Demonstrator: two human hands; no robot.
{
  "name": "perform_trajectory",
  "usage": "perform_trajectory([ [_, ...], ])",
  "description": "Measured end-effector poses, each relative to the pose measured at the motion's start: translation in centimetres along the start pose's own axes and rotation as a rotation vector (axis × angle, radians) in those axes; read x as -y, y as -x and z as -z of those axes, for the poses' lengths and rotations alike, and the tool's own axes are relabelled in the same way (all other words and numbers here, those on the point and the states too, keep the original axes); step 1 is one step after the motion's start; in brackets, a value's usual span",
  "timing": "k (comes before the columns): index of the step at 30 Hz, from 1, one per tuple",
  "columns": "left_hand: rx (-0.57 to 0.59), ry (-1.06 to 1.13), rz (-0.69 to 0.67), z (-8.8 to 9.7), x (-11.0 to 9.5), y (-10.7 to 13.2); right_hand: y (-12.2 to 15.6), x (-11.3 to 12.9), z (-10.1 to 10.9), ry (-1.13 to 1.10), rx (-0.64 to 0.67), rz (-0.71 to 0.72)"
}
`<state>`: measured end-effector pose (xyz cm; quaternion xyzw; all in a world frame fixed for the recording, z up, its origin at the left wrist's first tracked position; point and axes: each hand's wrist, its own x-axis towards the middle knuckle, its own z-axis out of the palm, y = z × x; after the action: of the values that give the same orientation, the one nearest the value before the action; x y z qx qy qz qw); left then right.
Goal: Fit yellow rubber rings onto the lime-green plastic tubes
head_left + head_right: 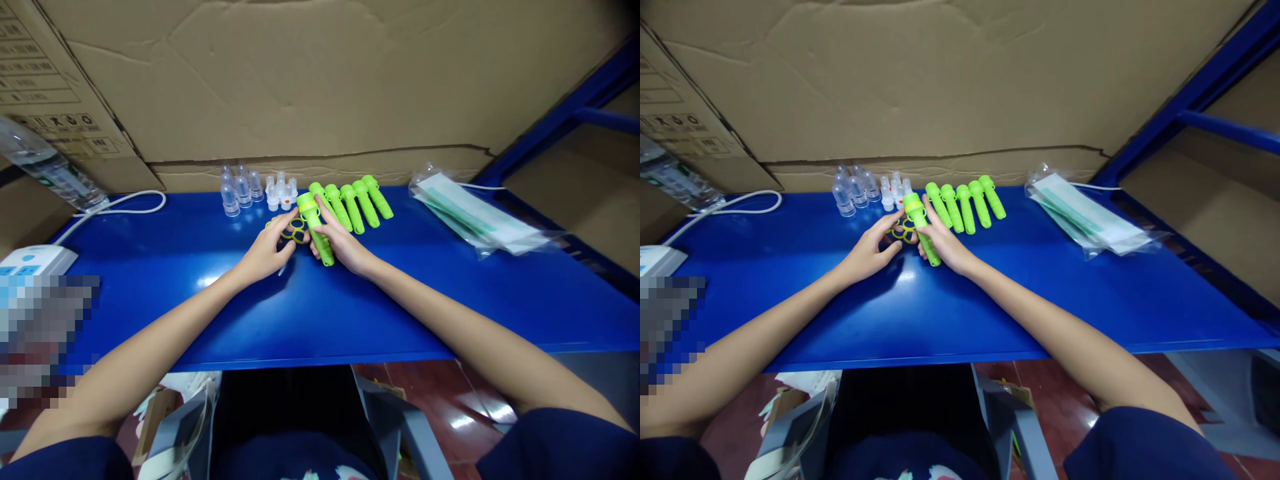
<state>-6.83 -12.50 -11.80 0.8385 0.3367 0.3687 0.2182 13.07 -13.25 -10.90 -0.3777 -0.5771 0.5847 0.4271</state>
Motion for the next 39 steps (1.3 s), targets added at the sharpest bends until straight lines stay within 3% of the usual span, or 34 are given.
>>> perform_trajectory([
  [6,0.044,-0.234,0.062,0.8,0.2,-0.1,-1.0,-1.0,1.5,0.286,0.014,0.147],
  [11,0.114,-0.456,0.130,1.7,-0.6,-0.3,-1.2,-1.1,2.5,0.519,-0.172,0.348],
  [16,0.170,-0.500,0.049,1.8,-0.7,-0.2,-1.3,-0.9,3.2,0.845,-0.277,0.464],
  [21,0.252,-0.523,0.005,1.5,-0.8,0.0,-1.7,-1.7,3.6,0.989,-0.289,0.442],
  [30,0.202,-0.479,-0.043,1.5,-0.6,-0.2,-2.1,-2.9,3.3,1.026,-0.167,0.386],
  [39,0.175,-0.473,-0.075,1.2,-0.2,-0.1,-2.8,-3.9,3.1,1.047,-0.156,0.348],
])
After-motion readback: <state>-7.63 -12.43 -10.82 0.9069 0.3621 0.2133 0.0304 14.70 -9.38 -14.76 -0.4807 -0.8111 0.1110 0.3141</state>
